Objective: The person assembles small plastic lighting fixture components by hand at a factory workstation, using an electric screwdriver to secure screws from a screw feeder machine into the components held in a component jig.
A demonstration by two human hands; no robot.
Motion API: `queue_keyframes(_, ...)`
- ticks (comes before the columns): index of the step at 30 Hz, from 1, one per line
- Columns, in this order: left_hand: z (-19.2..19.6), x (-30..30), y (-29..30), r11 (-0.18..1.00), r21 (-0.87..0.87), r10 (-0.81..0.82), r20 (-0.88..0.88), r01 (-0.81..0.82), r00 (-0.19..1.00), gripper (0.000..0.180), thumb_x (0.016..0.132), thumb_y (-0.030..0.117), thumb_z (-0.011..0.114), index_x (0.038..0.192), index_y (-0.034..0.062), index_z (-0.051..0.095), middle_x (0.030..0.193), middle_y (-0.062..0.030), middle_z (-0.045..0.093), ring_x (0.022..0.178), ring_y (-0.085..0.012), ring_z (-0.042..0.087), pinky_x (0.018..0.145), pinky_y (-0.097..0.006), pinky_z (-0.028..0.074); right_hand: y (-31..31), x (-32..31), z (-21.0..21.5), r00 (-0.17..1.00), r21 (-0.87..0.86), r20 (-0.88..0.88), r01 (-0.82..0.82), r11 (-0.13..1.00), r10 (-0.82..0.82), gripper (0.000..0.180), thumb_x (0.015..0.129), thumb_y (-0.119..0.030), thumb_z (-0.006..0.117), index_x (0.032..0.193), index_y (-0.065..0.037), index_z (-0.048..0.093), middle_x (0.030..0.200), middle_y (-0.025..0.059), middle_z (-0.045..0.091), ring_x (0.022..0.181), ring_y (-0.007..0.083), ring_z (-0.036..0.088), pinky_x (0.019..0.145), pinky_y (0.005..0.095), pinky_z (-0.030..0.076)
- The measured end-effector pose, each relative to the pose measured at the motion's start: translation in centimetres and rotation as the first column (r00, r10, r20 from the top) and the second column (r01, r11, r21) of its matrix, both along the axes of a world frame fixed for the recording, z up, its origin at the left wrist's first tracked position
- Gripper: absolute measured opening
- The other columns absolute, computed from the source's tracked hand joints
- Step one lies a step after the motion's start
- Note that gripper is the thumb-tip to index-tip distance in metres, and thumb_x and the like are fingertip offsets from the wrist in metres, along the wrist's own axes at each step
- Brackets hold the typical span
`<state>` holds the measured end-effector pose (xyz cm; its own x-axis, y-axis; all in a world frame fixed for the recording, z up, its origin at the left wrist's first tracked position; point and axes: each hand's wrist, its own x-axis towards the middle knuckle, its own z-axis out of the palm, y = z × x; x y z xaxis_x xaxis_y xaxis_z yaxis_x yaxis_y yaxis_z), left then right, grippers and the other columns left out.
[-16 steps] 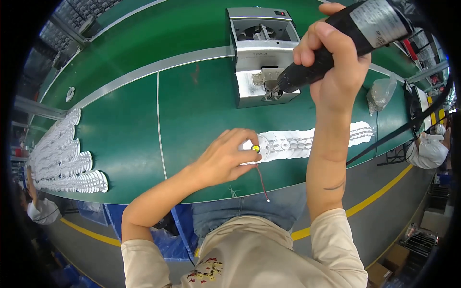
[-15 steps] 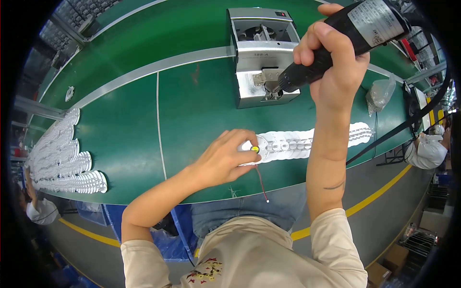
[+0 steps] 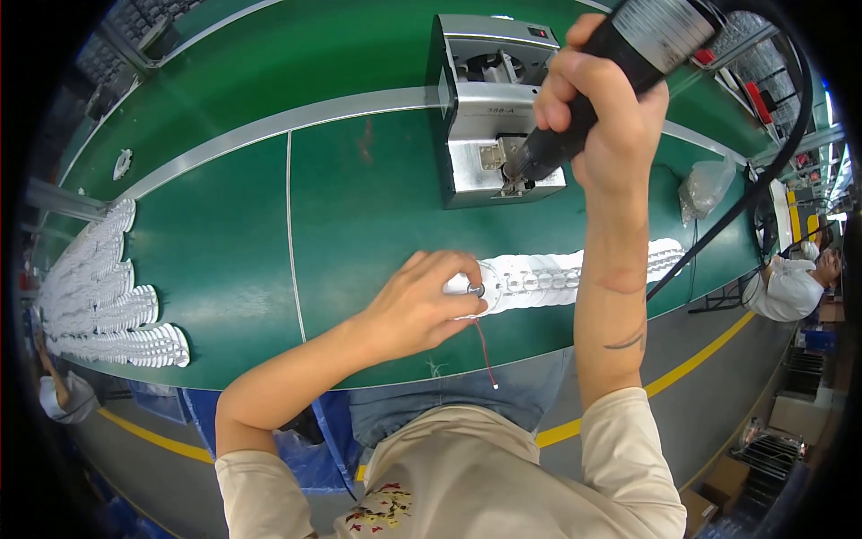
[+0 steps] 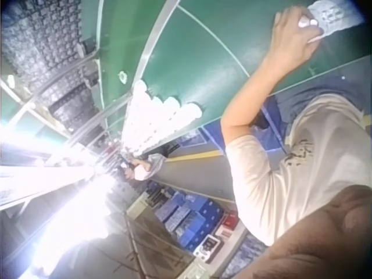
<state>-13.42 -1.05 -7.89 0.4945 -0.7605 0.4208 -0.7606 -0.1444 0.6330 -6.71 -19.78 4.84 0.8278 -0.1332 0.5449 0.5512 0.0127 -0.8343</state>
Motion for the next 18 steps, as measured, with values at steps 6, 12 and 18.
queue_keyframes(6, -0.2, -0.1, 0.2, 0.999, -0.031, 0.029, -0.005, -0.029, 1.000, 0.023, 0.065, 0.007, 0.073, 0.086, 0.0117, 0.064, 0.102, -0.0049, 0.053, 0.096, -0.0238, 0.054, 0.077, -0.036, 0.041, -0.9, -4.8, -1.6, 0.976, 0.192, 0.033, -0.218, 0.957, 0.215, 0.032, 0.076, -0.013, 0.055, 0.104, -0.003, 0.047, 0.063, 0.0038, 0.043, 0.042, 0.0114, 0.038, 0.043, 0.0286, 0.037)
queue_keyframes(12, -0.2, -0.1, 0.1, 0.999, -0.050, 0.014, 0.004, -0.014, 1.000, 0.019, 0.066, 0.008, 0.072, 0.083, 0.0110, 0.064, 0.102, -0.0054, 0.053, 0.093, -0.0231, 0.054, 0.075, -0.035, 0.041, 1.4, -8.1, -2.5, 0.984, 0.166, -0.059, -0.157, 0.973, 0.169, 0.037, 0.071, -0.015, 0.057, 0.102, -0.003, 0.041, 0.061, 0.0047, 0.043, 0.038, 0.0118, 0.037, 0.039, 0.0282, 0.036)
queue_keyframes(18, 0.1, -0.1, 0.1, 0.999, -0.038, 0.020, 0.003, -0.020, 1.000, 0.019, 0.065, 0.008, 0.071, 0.083, 0.0106, 0.064, 0.103, -0.0054, 0.053, 0.093, -0.0236, 0.054, 0.076, -0.036, 0.041, 1.3, -7.8, -3.6, 0.963, 0.232, -0.108, -0.219, 0.948, 0.248, 0.037, 0.068, -0.001, 0.058, 0.101, 0.001, 0.041, 0.059, 0.0069, 0.049, 0.046, 0.0112, 0.046, 0.046, 0.0247, 0.043)
